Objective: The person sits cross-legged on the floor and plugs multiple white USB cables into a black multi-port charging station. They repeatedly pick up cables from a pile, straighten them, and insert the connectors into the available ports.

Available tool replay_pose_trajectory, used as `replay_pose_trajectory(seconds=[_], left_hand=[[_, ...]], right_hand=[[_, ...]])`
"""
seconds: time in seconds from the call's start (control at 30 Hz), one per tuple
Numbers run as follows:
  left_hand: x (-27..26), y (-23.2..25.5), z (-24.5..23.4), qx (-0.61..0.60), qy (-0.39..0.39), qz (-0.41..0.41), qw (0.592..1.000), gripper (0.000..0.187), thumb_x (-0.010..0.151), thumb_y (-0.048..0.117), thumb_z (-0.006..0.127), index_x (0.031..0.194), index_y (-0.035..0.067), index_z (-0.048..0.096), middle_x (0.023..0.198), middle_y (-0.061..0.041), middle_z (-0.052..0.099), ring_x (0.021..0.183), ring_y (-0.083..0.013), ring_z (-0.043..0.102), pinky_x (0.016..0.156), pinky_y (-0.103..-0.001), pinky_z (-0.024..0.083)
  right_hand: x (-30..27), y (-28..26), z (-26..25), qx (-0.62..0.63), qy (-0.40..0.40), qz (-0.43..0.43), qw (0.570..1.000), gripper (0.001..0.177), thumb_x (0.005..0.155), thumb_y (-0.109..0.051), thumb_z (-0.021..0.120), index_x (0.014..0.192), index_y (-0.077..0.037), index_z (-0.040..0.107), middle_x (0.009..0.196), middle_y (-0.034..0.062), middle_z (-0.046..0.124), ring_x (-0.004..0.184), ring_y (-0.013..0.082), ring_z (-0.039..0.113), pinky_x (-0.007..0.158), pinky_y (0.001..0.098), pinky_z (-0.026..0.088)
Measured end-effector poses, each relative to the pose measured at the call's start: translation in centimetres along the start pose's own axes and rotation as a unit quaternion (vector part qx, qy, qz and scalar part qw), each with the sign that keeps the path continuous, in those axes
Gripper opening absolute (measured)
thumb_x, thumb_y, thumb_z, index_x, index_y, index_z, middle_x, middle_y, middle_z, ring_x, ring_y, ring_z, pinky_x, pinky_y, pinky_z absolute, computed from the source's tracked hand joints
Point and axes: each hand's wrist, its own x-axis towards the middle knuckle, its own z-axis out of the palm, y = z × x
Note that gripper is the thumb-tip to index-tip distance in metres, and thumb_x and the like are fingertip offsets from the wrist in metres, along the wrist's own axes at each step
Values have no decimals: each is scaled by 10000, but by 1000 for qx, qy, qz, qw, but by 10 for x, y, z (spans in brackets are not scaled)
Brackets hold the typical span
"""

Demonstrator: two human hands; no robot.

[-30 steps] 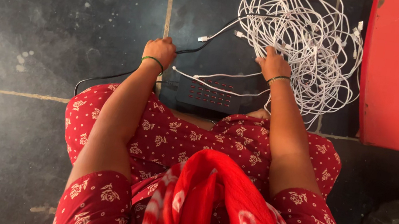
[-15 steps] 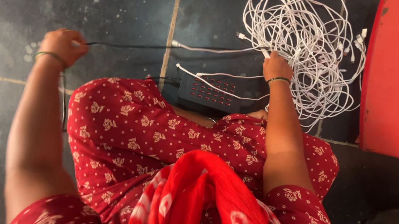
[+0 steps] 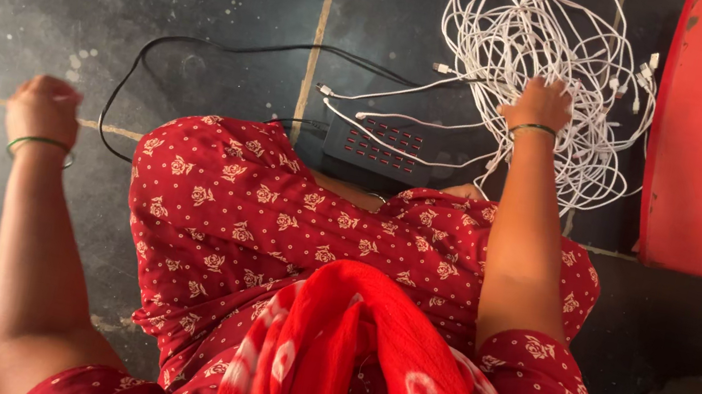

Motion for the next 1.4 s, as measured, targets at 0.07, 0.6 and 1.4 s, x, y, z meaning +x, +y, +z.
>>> replay_pose_trajectory(seconds=[0.07, 0.6, 1.4], left_hand=[[9, 45, 5, -20, -28, 63, 997, 322, 932, 229, 785, 1225, 107, 730, 1271, -149, 688, 1181, -366, 618, 1011, -458, 479], [27, 341, 218, 47, -101, 375, 920, 407, 920, 259, 672, 1323, 293, 628, 1300, 30, 613, 1252, -266, 532, 1080, -558, 412], [-21, 363, -59, -284, 207, 461, 815, 72, 1011, -22, 712, 1026, 47, 699, 979, -77, 694, 853, -278, 663, 744, -374, 528]], right_hand=[[0, -11, 2, -22, 16, -57, 998, 384, 867, -295, 858, 1189, -145, 710, 1354, 139, 597, 1211, 385, 606, 961, 535, 513], [3, -32, 51, 70, 19, -307, 949, 142, 945, -122, 709, 997, -223, 795, 983, 64, 639, 967, 307, 682, 817, 463, 546], [-2, 30, -13, 115, 22, 23, 993, 495, 712, -43, 823, 1144, -217, 656, 1314, 110, 498, 1130, 420, 574, 870, 498, 545]])
